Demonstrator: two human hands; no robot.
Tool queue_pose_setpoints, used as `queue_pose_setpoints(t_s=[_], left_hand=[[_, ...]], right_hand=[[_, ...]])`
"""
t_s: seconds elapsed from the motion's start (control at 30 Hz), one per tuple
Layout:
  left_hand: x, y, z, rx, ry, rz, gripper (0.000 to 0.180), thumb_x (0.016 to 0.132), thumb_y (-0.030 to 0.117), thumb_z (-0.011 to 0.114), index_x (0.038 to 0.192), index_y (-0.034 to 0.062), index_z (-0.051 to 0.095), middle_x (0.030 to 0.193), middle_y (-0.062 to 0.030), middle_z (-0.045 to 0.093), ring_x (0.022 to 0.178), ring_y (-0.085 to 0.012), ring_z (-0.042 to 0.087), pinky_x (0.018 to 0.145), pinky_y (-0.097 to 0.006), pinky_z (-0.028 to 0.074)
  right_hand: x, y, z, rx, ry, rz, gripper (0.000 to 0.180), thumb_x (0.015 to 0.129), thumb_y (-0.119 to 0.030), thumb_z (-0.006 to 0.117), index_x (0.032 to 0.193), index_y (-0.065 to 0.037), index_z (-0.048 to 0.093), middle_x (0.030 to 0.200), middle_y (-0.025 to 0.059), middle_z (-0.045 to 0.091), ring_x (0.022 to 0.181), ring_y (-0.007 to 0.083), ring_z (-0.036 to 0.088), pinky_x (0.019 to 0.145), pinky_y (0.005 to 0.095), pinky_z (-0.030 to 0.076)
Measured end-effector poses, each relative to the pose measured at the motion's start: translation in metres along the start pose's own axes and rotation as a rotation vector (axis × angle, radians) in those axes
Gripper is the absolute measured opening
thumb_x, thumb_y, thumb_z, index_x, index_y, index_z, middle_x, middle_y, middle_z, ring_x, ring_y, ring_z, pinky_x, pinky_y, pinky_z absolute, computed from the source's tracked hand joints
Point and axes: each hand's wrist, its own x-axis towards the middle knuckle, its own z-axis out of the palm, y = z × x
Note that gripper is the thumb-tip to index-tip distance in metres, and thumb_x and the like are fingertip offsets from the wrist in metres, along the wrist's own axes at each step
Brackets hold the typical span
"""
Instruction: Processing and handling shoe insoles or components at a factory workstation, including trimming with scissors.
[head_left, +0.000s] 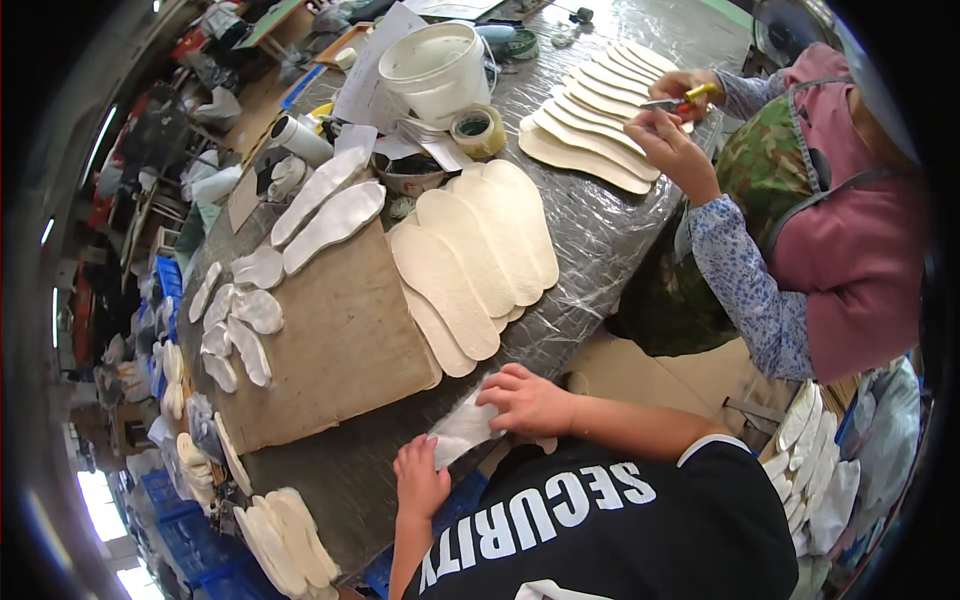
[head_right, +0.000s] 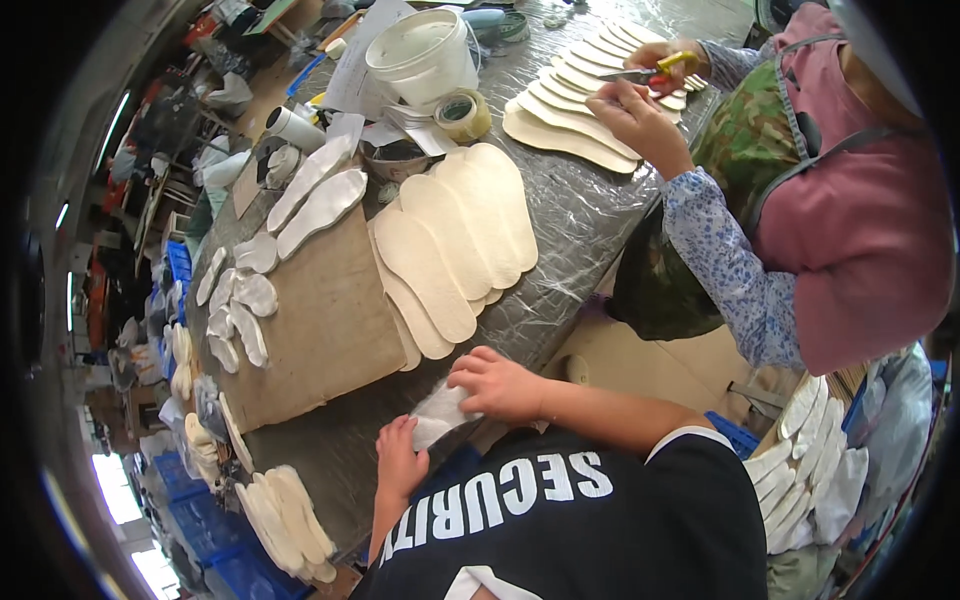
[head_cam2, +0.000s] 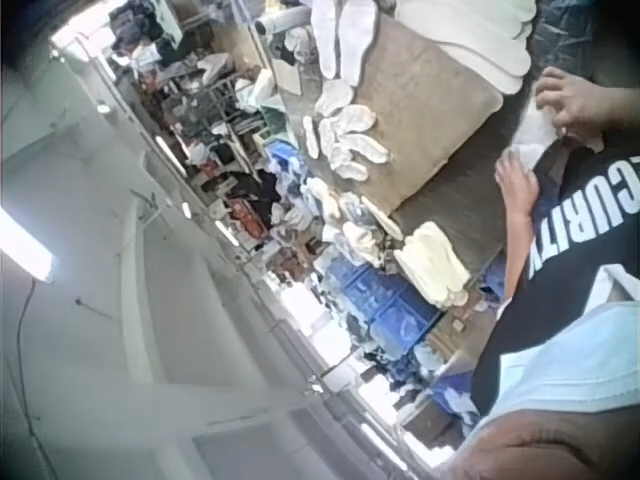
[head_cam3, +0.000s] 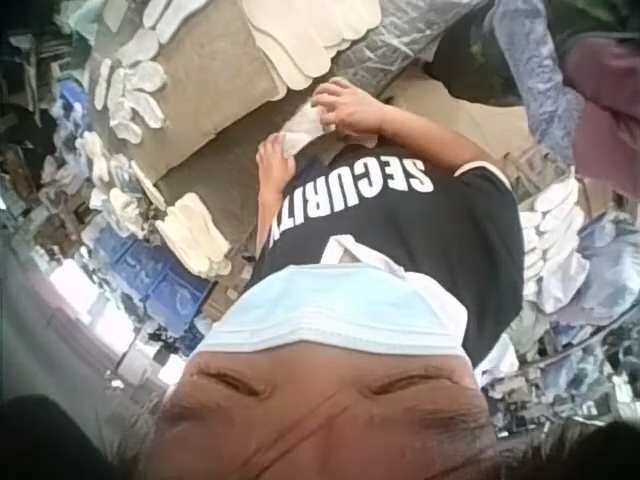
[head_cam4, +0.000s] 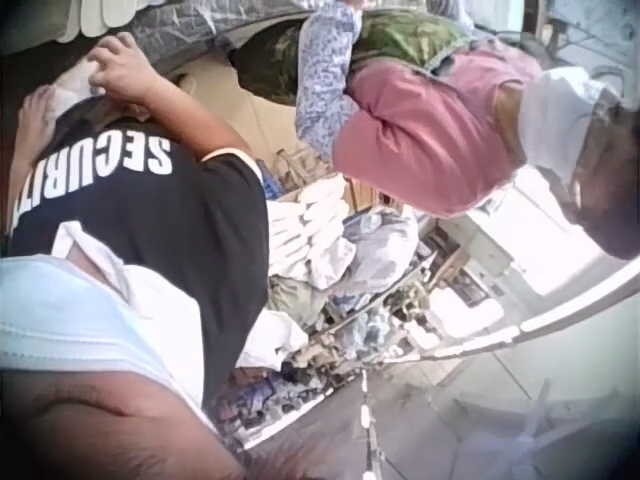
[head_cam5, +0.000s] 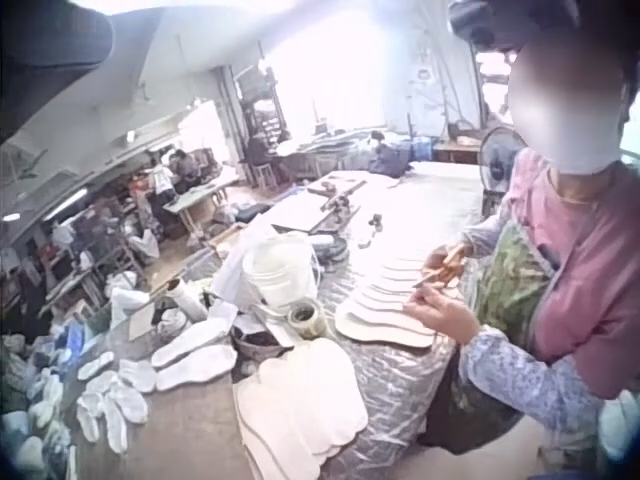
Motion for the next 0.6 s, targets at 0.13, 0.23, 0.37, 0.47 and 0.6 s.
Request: queue_pose_setpoints(t_s=[0.13,0.23,0.37,0.47,0.6], left_hand=[[-0.019,-0.004,0.028,-0.075,0.033,-0.160,0.048,0.068,0.003,0.059,0.116,0.0035,0.057,0.123,-0.0179,0.052,0.115,-0.0380,0.047,0.099,-0.047,0.038],[-0.021,-0.006,0.033,-0.159,0.284,-0.178,0.036,0.065,-0.004,0.053,0.100,0.0003,0.059,0.110,-0.0201,0.055,0.104,-0.0399,0.049,0.095,-0.045,0.040],[-0.001,-0.016,0.041,-0.266,0.591,-0.500,0.021,0.065,-0.008,0.049,0.084,-0.0002,0.055,0.091,-0.0166,0.052,0.086,-0.0336,0.052,0.079,-0.039,0.044],[-0.007,-0.007,0.034,-0.329,0.703,-0.632,0.017,0.067,-0.008,0.049,0.081,-0.0003,0.055,0.087,-0.0157,0.053,0.077,-0.0293,0.055,0.071,-0.037,0.045],[0.039,0.034,0.035,-0.270,0.574,-0.209,0.019,0.068,-0.007,0.053,0.086,-0.0003,0.057,0.096,-0.0181,0.059,0.090,-0.0343,0.056,0.082,-0.042,0.046]], right_hand=[[-0.023,0.018,-0.010,-0.105,-0.163,0.051,0.009,0.072,-0.014,0.064,0.079,-0.017,0.068,0.116,0.0065,0.059,0.119,0.0259,0.048,0.100,0.0445,0.035],[-0.022,0.042,-0.034,0.065,-0.041,0.336,0.018,0.067,-0.005,0.060,0.080,-0.014,0.069,0.110,0.0058,0.062,0.110,0.0268,0.054,0.091,0.0457,0.041],[0.056,0.051,-0.071,0.222,0.370,0.489,0.022,0.073,0.000,0.064,0.095,-0.005,0.065,0.101,0.0144,0.062,0.098,0.0344,0.059,0.083,0.0415,0.048],[0.123,-0.004,-0.091,0.354,0.190,0.087,0.026,0.076,-0.006,0.066,0.101,-0.006,0.061,0.095,0.0134,0.061,0.094,0.0336,0.059,0.084,0.0411,0.048],[0.096,0.011,-0.054,0.128,-0.305,0.093,0.020,0.079,-0.018,0.060,0.097,-0.009,0.063,0.095,0.0123,0.061,0.100,0.0304,0.058,0.082,0.0451,0.046]])
